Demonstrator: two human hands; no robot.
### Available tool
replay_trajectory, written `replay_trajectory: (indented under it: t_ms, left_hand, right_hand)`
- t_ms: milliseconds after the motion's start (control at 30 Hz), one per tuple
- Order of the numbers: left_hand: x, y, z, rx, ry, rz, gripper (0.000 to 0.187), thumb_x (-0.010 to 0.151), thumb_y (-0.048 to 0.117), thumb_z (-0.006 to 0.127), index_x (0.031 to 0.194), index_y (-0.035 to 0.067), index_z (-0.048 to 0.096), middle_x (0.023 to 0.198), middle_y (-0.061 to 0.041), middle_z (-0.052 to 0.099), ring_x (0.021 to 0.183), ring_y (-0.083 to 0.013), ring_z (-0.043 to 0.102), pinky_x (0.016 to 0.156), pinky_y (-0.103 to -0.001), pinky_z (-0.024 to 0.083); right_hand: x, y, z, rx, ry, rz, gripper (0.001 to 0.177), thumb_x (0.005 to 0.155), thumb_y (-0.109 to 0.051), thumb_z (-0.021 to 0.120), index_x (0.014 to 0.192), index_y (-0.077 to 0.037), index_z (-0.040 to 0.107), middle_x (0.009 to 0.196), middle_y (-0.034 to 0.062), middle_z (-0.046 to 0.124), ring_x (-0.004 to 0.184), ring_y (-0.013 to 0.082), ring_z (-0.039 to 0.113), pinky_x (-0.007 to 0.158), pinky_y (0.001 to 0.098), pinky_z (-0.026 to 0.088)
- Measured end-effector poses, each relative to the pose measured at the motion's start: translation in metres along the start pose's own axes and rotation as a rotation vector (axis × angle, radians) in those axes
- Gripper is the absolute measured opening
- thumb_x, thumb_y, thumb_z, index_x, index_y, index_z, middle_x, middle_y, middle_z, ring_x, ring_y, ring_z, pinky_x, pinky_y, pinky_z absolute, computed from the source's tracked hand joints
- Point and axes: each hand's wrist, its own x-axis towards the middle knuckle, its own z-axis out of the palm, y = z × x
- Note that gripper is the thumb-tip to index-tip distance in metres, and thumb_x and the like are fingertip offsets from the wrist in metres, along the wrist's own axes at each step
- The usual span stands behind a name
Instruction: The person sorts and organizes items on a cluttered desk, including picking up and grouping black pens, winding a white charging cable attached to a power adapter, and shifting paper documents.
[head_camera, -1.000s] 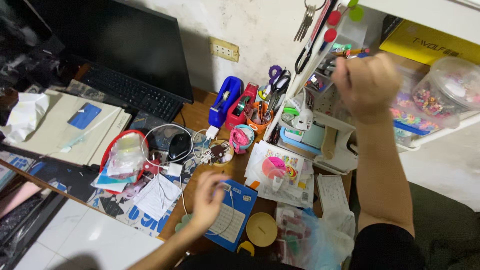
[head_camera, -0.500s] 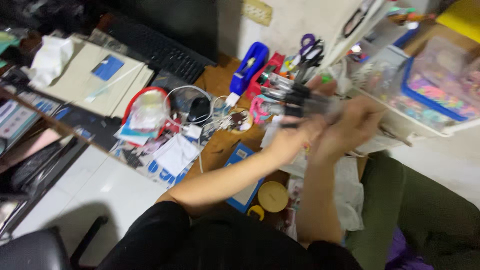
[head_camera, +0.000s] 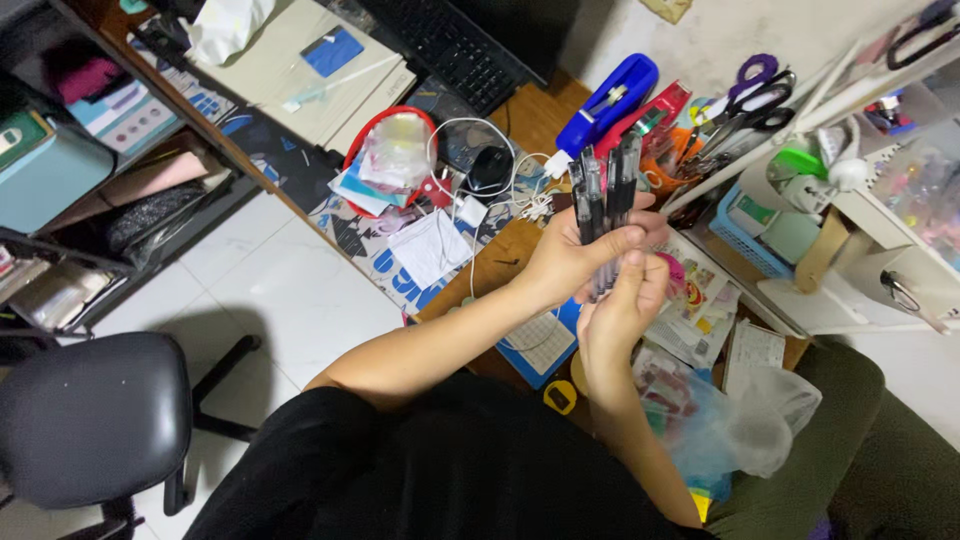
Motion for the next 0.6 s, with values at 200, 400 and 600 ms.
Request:
replay_trajectory:
  t_ms: [200,400,600]
  left_hand:
    - [-0.012,0.0,-0.018,0.036,0.073,0.045,0.048,0.097,0.009,0.072,0.141,-0.001,0.055,0.117,-0.008,0.073,0.108,-0.0164,0.071,0.097,-0.033,0.057]
    - [-0.017,-0.01,-0.064,0.501,0.521,-0.129,0.032,0.091,0.022,0.081,0.107,0.0,0.062,0.082,-0.003,0.069,0.067,-0.0113,0.064,0.052,-0.03,0.054]
    - [-0.043,0.033,-0.152,0.584,0.572,0.084,0.033,0.097,0.021,0.075,0.121,0.004,0.059,0.081,-0.001,0.064,0.061,-0.0084,0.059,0.053,-0.026,0.053]
  right_hand:
    - [-0.014,0.017,-0.005,0.201,-0.086,0.294,0.014,0.108,-0.02,0.047,0.104,-0.008,0.051,0.091,0.0085,0.064,0.063,0.0143,0.058,0.049,0.0289,0.047]
    - [-0.012,0.012,-0.018,-0.192,-0.347,0.503,0.019,0.103,-0.012,0.058,0.119,-0.003,0.063,0.106,0.0019,0.067,0.09,0.0124,0.07,0.078,0.0316,0.063]
    - [0.052,0.029,-0.09,-1.153,-0.742,0.165,0.012,0.093,-0.007,0.067,0.103,-0.005,0.074,0.098,0.0094,0.076,0.089,0.0189,0.072,0.08,0.0327,0.056]
